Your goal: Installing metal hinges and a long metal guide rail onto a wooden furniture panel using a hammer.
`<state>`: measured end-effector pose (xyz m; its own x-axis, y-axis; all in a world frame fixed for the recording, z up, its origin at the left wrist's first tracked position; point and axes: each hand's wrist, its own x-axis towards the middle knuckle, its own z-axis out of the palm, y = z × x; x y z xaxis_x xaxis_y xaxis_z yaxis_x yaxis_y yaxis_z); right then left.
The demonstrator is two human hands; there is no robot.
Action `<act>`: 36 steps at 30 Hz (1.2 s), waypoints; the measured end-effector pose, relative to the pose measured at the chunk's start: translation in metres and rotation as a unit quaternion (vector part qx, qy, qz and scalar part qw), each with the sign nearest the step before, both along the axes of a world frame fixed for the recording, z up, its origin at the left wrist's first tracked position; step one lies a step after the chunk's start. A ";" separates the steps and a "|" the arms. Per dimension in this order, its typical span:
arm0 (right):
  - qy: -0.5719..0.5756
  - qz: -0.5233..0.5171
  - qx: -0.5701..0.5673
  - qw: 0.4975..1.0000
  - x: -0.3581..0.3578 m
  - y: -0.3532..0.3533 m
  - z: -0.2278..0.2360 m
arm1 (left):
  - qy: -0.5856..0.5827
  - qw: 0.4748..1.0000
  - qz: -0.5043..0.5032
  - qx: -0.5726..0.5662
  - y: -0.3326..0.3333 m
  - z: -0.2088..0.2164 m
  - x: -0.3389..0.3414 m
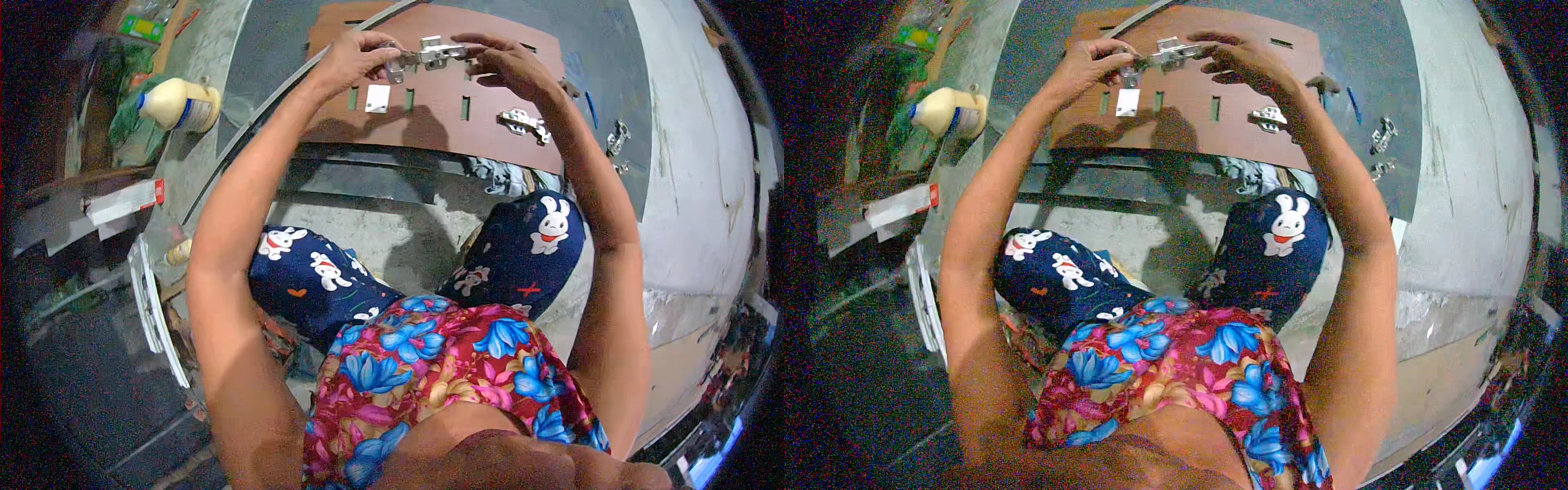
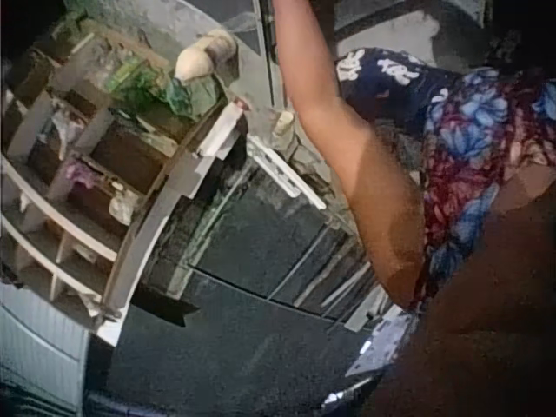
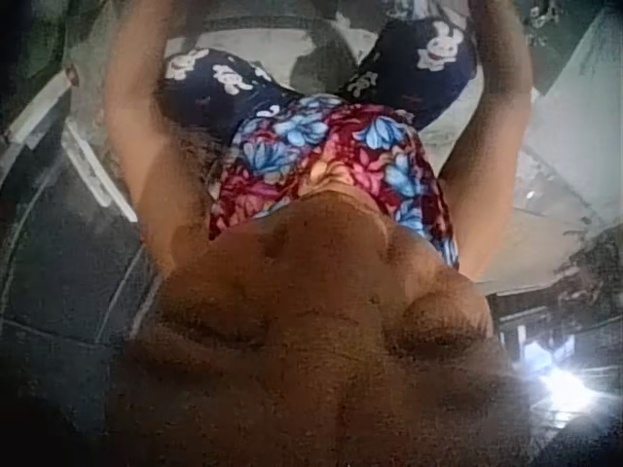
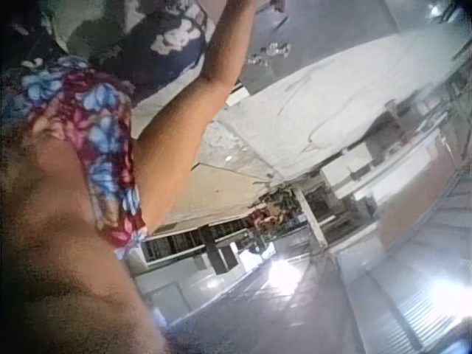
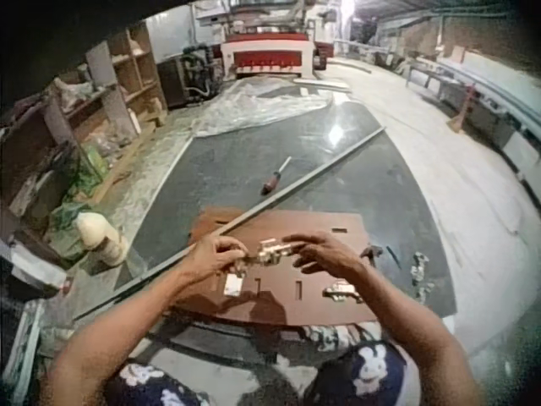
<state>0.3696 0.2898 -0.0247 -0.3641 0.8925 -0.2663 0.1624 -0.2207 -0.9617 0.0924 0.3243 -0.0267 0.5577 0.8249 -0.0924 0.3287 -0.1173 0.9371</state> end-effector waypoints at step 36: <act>-0.334 0.143 0.301 0.882 -0.054 0.023 -0.111 | -0.034 0.963 0.184 -0.193 0.004 -0.124 -0.025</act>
<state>0.3158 0.3130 -0.1352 -0.5381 0.8427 -0.0158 0.7033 0.4386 -0.5594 0.0675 0.3279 -0.1512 0.2493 0.8794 -0.4055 0.2171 0.3573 0.9084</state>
